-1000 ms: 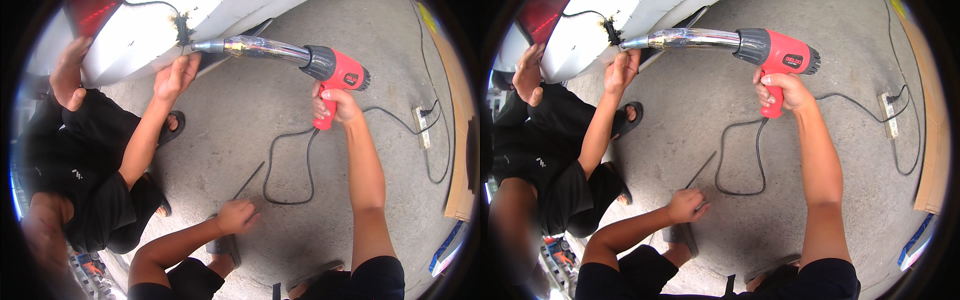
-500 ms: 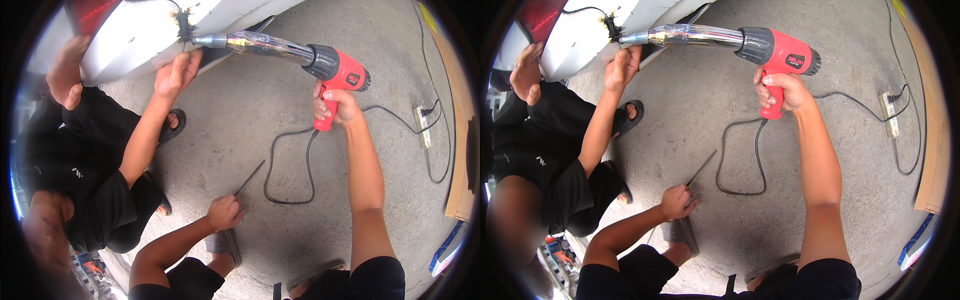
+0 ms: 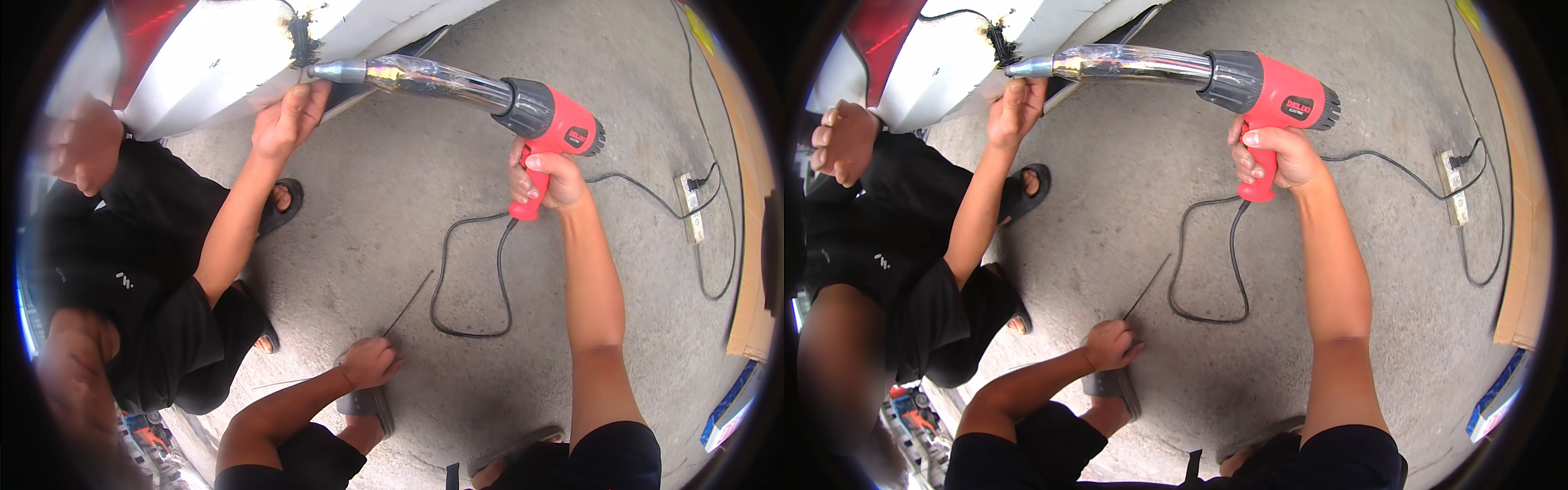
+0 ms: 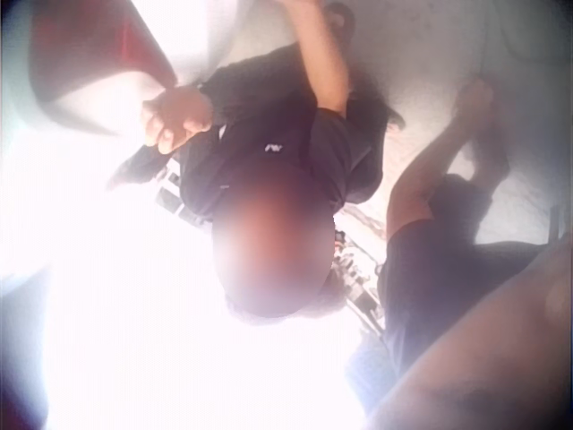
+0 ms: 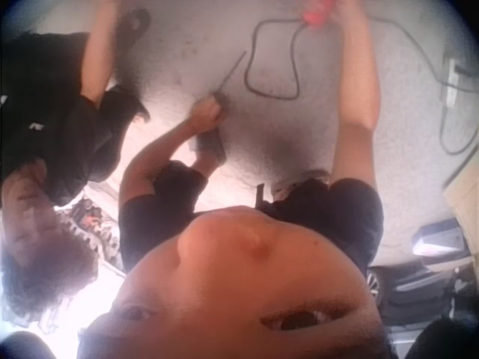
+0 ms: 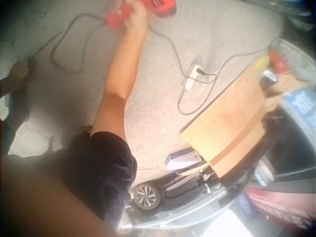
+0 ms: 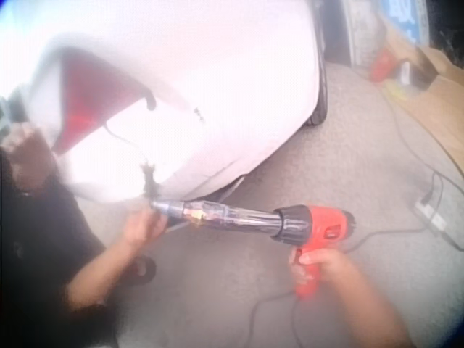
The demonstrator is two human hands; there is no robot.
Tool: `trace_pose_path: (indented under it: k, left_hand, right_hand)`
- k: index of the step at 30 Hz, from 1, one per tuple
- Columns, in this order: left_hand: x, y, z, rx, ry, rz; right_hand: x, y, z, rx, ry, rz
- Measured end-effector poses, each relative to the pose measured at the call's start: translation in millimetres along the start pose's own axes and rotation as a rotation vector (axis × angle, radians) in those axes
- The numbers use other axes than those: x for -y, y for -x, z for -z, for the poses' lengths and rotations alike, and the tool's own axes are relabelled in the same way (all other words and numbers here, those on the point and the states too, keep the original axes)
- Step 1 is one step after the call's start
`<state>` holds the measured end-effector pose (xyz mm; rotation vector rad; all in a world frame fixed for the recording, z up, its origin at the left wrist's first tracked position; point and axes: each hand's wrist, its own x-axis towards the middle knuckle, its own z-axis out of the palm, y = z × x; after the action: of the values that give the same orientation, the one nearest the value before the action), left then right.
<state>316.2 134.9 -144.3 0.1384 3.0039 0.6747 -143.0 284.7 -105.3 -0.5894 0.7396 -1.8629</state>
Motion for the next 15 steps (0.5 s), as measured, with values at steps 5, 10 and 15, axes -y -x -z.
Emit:
trace_pose_path:
  k: [5, 10, 15]
  left_hand:
    - [-0.2, 5.7, -11.6, 0.042, 0.016, -0.014]
    - [2.9, 9.6, -12.7, 0.027, 0.034, -0.014]
    - [-0.9, 8.2, -12.7, 0.028, 0.027, -0.001]
  right_hand:
    - [-2.4, -7.2, -0.4, 0.024, -0.021, 0.007]
    - [-2.2, -4.0, 0.5, 0.003, -0.037, -0.009]
    - [-5.0, -3.5, -3.2, -0.005, -0.001, -0.005]
